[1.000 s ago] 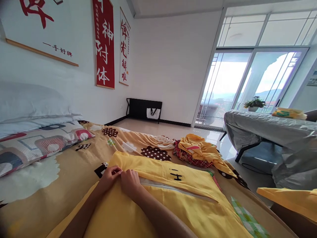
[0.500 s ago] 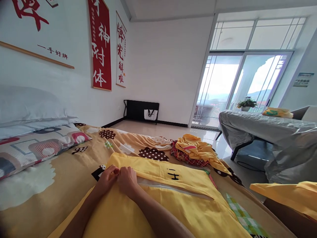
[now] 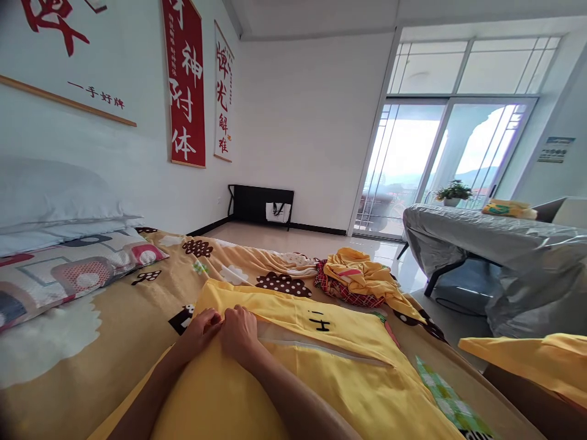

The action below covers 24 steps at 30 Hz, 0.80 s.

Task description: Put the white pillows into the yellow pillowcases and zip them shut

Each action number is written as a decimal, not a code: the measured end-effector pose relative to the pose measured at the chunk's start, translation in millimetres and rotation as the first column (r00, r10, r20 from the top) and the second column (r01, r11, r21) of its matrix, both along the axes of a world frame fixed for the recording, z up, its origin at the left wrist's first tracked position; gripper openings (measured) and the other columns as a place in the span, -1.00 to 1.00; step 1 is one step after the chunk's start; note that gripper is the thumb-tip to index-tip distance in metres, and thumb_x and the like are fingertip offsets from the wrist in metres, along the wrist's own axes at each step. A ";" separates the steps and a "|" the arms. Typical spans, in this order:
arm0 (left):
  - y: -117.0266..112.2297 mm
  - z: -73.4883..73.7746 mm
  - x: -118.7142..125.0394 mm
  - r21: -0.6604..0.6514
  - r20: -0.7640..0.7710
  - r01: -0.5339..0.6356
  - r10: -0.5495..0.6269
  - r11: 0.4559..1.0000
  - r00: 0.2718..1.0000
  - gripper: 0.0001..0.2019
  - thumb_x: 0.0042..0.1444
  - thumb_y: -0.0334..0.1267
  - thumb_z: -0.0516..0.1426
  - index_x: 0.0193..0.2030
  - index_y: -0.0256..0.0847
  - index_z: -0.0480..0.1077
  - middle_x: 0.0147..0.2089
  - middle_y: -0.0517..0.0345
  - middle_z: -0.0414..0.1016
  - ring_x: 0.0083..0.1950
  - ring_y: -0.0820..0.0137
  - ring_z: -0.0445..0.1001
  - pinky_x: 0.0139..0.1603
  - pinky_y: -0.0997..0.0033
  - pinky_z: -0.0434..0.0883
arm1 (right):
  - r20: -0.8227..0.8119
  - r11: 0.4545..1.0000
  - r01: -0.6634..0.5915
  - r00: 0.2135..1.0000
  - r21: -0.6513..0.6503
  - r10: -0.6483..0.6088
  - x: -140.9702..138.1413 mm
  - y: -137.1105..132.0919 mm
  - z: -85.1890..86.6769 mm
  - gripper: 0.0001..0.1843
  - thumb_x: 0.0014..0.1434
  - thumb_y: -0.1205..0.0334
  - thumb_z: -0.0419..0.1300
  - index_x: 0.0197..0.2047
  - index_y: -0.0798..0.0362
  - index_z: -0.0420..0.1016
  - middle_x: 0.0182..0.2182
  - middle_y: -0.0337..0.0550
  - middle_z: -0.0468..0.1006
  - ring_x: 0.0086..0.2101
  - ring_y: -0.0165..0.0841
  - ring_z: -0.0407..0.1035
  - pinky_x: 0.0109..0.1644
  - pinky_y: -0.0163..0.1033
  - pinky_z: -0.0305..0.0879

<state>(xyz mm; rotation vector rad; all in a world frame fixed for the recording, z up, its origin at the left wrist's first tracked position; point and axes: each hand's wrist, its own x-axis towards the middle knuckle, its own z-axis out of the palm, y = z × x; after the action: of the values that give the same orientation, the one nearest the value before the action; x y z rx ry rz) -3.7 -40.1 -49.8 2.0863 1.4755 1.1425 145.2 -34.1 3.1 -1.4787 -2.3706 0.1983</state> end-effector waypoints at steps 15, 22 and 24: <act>-1.9 1.5 -7.6 -0.003 0.110 -0.004 0.004 1.000 0.994 -0.75 0.13 -0.06 0.00 -0.43 -0.18 0.25 -0.40 0.12 0.33 -0.31 0.30 0.31 -0.28 0.34 0.26 | 0.039 0.995 -0.028 0.999 0.095 0.024 41.0 -1.1 0.3 -0.76 0.16 0.37 0.02 -0.35 0.11 0.52 -0.29 -0.02 0.54 -0.25 -0.30 0.39 -0.28 -0.29 0.13; -3.8 1.5 -5.8 -0.027 0.157 0.009 -0.005 1.000 0.988 -0.74 0.12 -0.03 0.01 -0.42 -0.18 0.25 -0.38 0.13 0.32 -0.29 0.30 0.33 -0.24 0.34 0.28 | -0.009 0.977 -0.107 0.994 0.183 0.111 72.9 -5.2 -1.0 -0.78 0.16 0.41 0.04 -0.42 0.08 0.47 -0.31 -0.14 0.51 -0.27 -0.39 0.33 -0.17 -0.34 0.11; -3.7 1.5 -5.6 -0.033 0.163 0.009 -0.004 0.999 0.987 -0.73 0.12 -0.02 0.01 -0.42 -0.19 0.26 -0.39 0.13 0.32 -0.30 0.30 0.32 -0.25 0.34 0.28 | 0.000 0.982 -0.084 0.996 0.172 0.086 77.7 -7.1 0.2 -0.78 0.18 0.40 0.03 -0.41 0.07 0.47 -0.36 -0.15 0.52 -0.31 -0.40 0.34 -0.21 -0.33 0.10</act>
<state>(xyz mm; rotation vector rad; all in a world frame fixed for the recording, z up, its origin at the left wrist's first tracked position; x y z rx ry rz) -9.3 -43.8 -48.3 1.9241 1.4006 1.2446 222.9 -41.2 3.4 -1.2970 -2.3805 0.0192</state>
